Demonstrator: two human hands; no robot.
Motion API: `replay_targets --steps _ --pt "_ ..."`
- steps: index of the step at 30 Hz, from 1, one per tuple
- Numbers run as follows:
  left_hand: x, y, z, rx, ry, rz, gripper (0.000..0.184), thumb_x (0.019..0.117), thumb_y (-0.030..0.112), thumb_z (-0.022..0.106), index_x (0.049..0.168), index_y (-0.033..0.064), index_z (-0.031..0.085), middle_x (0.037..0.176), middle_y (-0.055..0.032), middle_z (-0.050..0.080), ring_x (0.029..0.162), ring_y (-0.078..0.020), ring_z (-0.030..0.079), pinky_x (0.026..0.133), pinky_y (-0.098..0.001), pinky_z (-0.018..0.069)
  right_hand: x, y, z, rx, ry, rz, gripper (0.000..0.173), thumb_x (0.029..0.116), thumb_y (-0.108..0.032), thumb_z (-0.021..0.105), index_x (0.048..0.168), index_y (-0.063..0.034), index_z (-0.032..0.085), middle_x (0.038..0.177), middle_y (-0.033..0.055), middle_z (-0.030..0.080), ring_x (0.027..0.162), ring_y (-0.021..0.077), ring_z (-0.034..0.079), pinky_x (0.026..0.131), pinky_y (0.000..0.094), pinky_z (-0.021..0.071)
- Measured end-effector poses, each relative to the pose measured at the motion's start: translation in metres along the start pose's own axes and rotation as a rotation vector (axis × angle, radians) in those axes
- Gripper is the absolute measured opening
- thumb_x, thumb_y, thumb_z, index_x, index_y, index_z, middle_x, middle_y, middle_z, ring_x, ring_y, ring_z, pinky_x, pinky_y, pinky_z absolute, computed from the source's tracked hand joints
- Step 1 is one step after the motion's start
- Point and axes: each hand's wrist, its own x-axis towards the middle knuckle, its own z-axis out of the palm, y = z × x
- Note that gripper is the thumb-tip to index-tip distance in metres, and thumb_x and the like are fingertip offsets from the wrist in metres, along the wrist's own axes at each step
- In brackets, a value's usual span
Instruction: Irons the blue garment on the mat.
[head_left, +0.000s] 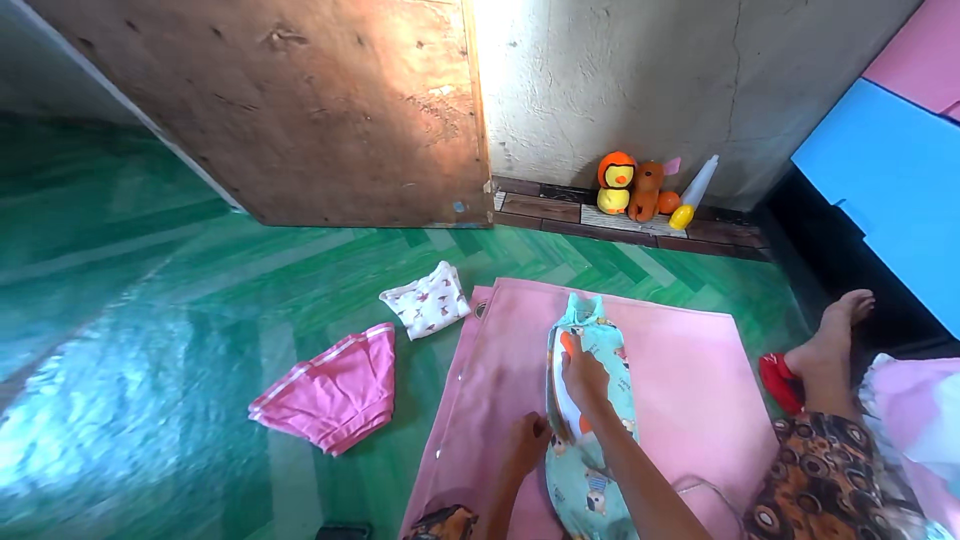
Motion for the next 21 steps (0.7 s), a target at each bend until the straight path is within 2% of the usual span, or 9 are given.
replay_targets --steps 11,21 --pt "-0.005 0.003 -0.001 0.002 0.002 0.03 0.028 0.1025 0.021 0.058 0.115 -0.0026 0.067 0.105 -0.018 0.07 0.098 -0.0276 0.068 0.091 -0.0451 0.0529 0.014 -0.012 -0.002 0.01 0.039 -0.004 0.051 0.1113 -0.034 0.04 0.161 -0.0245 0.032 0.132 0.0186 0.065 0.117 0.0364 0.068 0.094 0.0531 0.0553" --pt "-0.012 -0.002 0.002 0.045 -0.021 0.06 0.029 0.1021 0.024 0.059 0.111 -0.0019 0.068 0.103 -0.0173 0.07 0.097 -0.0275 0.067 0.091 -0.0458 0.0525 0.007 -0.013 0.0 0.032 0.03 0.004 0.052 0.1109 -0.033 0.042 0.161 -0.0246 0.032 0.132 0.0191 0.066 0.119 0.0373 0.067 0.095 0.0538 0.055"
